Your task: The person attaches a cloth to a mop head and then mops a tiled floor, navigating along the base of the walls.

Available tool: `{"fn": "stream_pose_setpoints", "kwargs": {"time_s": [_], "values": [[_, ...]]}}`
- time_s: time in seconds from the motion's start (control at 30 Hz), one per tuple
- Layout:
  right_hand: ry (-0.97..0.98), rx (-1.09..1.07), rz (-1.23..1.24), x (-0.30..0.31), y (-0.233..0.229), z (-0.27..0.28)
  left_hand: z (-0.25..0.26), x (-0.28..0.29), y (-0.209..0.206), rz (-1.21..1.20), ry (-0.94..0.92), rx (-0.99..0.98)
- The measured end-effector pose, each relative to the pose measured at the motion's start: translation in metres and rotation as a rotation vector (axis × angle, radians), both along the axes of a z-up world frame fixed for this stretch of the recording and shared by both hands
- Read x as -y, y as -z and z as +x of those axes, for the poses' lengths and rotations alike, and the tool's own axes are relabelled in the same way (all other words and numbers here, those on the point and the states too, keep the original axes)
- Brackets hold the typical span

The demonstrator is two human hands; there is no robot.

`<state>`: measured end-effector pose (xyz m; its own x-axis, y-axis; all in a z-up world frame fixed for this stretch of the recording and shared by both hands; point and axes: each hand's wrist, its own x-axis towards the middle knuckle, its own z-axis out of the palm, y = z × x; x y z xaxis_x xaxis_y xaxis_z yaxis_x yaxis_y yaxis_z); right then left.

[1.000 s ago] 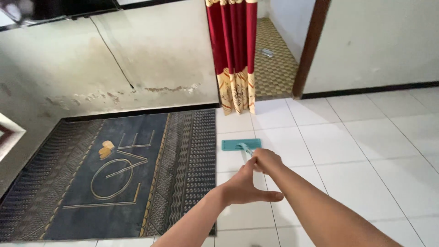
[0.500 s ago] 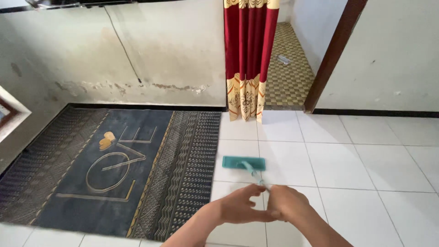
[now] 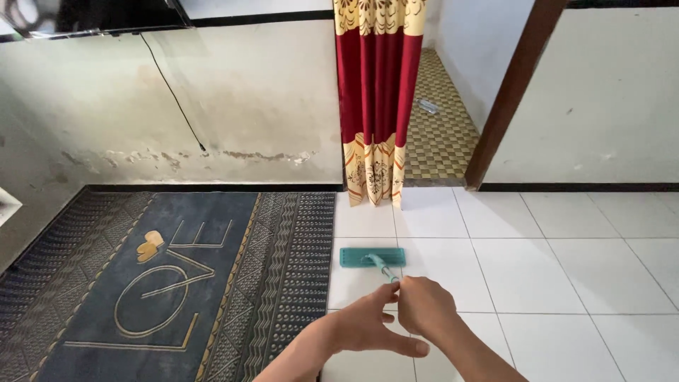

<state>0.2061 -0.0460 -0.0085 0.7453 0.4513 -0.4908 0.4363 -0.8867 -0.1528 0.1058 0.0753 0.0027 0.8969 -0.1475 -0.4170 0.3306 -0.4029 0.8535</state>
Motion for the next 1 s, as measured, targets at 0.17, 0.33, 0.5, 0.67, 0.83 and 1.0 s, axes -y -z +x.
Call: {"fn": "stream_pose_setpoints", "kwargs": {"time_s": [0.17, 0.33, 0.5, 0.67, 0.83, 1.0], "values": [[0.0, 0.079, 0.001, -0.041, 0.022, 0.056, 0.035, -0.049, 0.021, -0.038, 0.014, 0.002], [0.035, 0.109, -0.043, -0.116, 0.035, 0.139, 0.094, -0.109, 0.015, 0.019, 0.02, 0.031], [0.044, 0.124, 0.008, -0.189, 0.073, 0.22, 0.133, -0.166, 0.021, 0.004, 0.002, 0.058], [0.072, 0.177, 0.065, -0.228, 0.096, 0.245, 0.142, -0.208, 0.029, 0.063, 0.043, 0.057], [0.095, 0.166, 0.008, -0.215, 0.067, 0.215, 0.151, -0.222, 0.031, 0.042, 0.085, -0.015], [0.119, 0.015, -0.194, -0.168, -0.019, 0.137, 0.158, -0.217, 0.045, 0.013, 0.107, 0.104]]}}
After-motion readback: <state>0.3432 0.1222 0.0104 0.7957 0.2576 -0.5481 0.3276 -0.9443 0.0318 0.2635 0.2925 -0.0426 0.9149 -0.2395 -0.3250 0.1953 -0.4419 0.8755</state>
